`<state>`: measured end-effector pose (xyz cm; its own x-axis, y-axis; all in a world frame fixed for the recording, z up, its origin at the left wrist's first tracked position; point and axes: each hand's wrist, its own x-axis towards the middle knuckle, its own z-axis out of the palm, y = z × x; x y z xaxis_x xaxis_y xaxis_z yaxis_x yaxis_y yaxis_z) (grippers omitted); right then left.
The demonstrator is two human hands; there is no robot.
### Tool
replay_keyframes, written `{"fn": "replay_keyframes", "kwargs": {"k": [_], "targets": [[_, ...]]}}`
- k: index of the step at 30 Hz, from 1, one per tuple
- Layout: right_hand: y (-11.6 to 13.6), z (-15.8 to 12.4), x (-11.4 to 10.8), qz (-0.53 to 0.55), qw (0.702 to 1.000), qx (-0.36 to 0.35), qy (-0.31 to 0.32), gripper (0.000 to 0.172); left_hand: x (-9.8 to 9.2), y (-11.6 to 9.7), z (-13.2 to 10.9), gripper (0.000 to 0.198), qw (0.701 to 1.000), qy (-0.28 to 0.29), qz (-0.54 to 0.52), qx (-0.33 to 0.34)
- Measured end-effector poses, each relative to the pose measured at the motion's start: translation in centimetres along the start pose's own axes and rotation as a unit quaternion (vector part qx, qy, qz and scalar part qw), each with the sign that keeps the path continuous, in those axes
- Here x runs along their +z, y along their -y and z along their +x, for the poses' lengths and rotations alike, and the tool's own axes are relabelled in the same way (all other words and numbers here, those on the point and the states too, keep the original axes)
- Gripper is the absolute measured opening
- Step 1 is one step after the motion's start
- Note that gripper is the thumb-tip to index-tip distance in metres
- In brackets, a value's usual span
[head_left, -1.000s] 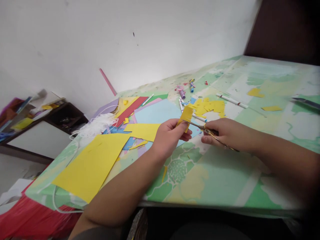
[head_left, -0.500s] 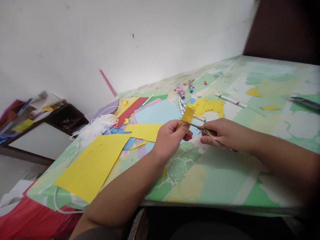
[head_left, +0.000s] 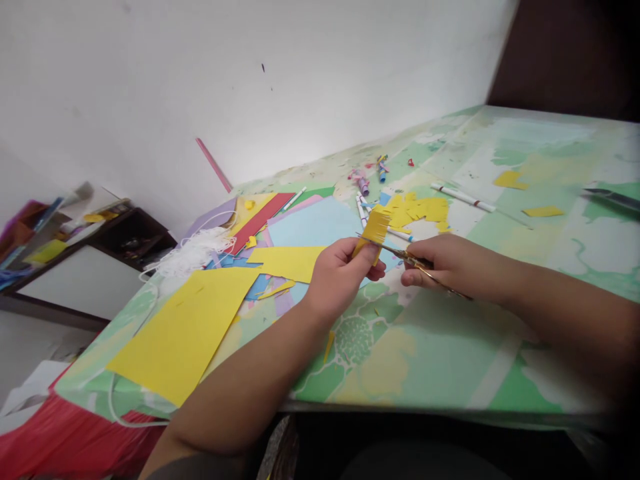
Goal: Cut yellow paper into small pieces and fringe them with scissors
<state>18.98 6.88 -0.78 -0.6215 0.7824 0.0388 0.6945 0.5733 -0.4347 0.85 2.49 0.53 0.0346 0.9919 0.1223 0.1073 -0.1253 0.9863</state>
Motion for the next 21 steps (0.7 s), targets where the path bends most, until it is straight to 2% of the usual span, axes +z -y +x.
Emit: {"fn": "replay_keyframes", "kwargs": {"k": [8,16,21], "targets": [[0.04,0.10,-0.09,-0.009,1.000,0.016,-0.011,0.049,-0.02,-0.15,-0.16,0.019,1.000,0.006,-0.007,-0.003],[-0.08,-0.20,-0.02,-0.020,0.999,0.006,-0.027,0.048,-0.08,-0.11,0.01,0.019,0.999,-0.021,-0.027,0.004],[-0.10,-0.24,0.03,-0.020,1.000,0.002,-0.016,0.048,-0.12,0.10,0.06,0.020,1.000,0.000,-0.022,0.003]]}}
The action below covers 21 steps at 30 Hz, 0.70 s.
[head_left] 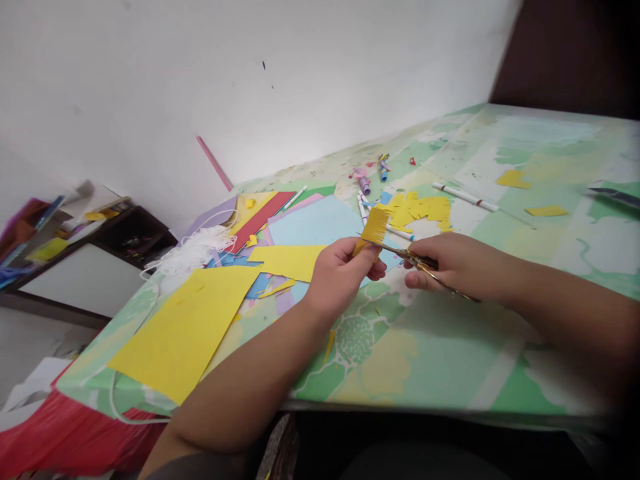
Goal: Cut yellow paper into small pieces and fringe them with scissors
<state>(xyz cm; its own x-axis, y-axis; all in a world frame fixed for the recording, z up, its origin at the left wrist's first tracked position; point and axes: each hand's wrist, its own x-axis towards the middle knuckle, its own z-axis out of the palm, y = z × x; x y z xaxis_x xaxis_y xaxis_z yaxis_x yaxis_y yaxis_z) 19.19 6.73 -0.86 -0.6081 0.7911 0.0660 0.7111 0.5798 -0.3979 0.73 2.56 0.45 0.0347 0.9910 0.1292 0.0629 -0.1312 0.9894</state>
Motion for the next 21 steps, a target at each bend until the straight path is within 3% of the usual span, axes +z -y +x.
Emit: {"fn": "replay_keyframes", "kwargs": {"k": [12,21], "targets": [[0.15,0.17,0.18,0.021,1.000,-0.010,0.003,0.047,-0.03,-0.28,-0.04,0.024,0.999,-0.002,0.049,0.014],[-0.28,0.43,0.29,0.032,0.999,0.011,0.008,0.049,-0.20,-0.26,0.05,0.013,1.000,0.008,0.014,-0.013]]}}
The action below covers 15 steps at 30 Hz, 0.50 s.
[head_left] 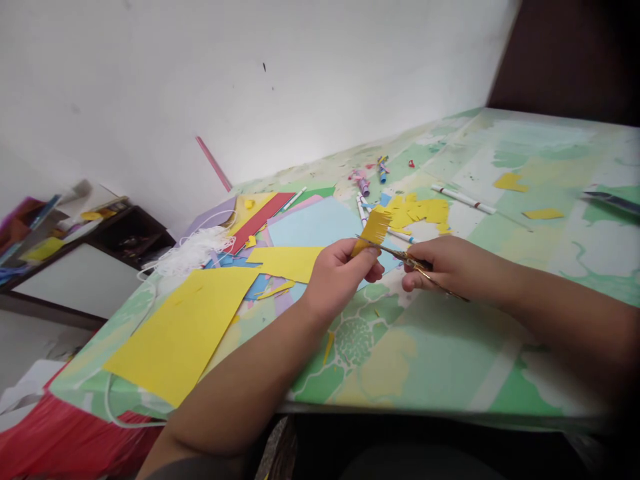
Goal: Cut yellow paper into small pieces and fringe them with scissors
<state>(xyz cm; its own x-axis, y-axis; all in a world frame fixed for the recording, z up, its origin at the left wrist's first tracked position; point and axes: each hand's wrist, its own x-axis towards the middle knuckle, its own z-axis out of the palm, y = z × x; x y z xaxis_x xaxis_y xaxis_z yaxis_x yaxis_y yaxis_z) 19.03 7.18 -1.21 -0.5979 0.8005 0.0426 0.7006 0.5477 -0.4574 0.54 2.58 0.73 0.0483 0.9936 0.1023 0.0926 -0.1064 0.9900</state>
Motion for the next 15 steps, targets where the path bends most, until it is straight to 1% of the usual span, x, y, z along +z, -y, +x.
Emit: {"fn": "replay_keyframes", "kwargs": {"k": [4,7,9,15], "targets": [[0.01,-0.10,-0.03,-0.005,1.000,-0.010,-0.011,0.049,-0.04,-0.11,0.00,0.012,1.000,0.006,0.013,0.004],[0.07,-0.23,0.00,-0.007,0.999,-0.027,-0.018,0.048,-0.14,-0.16,0.00,0.014,1.000,-0.005,0.022,0.009],[0.14,-0.30,0.01,-0.004,0.999,-0.032,-0.014,0.047,-0.16,-0.16,0.02,0.015,1.000,-0.009,0.023,0.009],[0.27,-0.37,0.00,-0.008,0.999,-0.032,-0.006,0.048,0.02,-0.09,-0.02,0.018,0.999,0.004,0.045,0.012]]}}
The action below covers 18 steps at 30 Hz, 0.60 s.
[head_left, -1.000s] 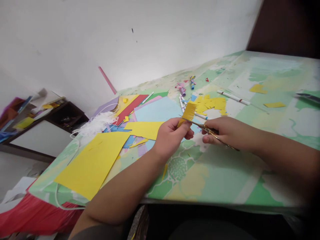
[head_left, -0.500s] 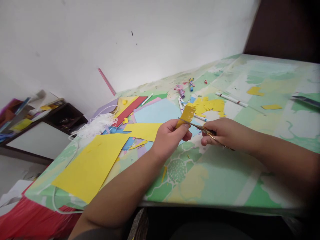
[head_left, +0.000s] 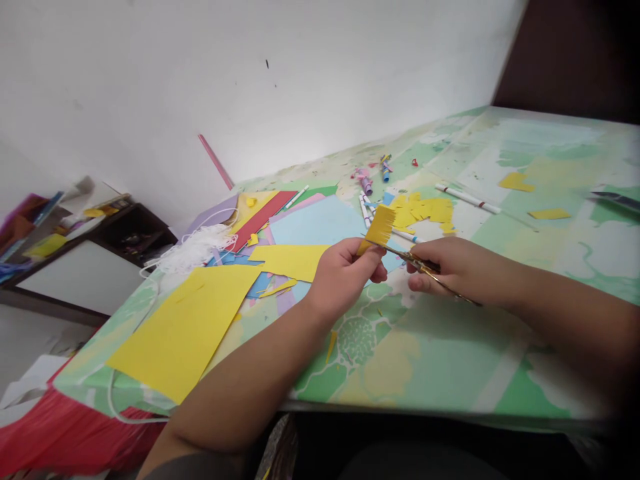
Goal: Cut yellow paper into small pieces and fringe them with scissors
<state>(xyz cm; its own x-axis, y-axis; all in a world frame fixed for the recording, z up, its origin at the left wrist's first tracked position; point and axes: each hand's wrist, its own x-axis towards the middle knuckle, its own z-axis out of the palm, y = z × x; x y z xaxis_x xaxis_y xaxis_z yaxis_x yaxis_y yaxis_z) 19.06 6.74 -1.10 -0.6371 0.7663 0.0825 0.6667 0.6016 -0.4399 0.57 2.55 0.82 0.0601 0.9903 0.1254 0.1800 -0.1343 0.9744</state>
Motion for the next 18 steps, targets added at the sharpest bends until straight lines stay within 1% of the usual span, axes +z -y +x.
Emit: {"fn": "replay_keyframes", "kwargs": {"k": [4,8,13,18], "targets": [[-0.08,0.02,0.02,0.003,1.000,-0.002,0.004,0.046,0.05,-0.02,-0.11,0.020,1.000,0.001,0.007,0.002],[0.00,0.03,-0.04,-0.003,1.000,0.001,0.004,0.048,0.05,-0.12,-0.20,0.021,1.000,-0.001,0.006,0.007],[0.36,0.11,-0.19,-0.012,1.000,0.025,-0.002,0.048,0.00,-0.13,-0.20,0.021,1.000,-0.004,0.011,0.013],[0.45,0.20,-0.27,-0.003,0.999,0.043,0.004,0.049,-0.12,0.00,-0.15,0.019,1.000,0.005,-0.019,0.011]]}}
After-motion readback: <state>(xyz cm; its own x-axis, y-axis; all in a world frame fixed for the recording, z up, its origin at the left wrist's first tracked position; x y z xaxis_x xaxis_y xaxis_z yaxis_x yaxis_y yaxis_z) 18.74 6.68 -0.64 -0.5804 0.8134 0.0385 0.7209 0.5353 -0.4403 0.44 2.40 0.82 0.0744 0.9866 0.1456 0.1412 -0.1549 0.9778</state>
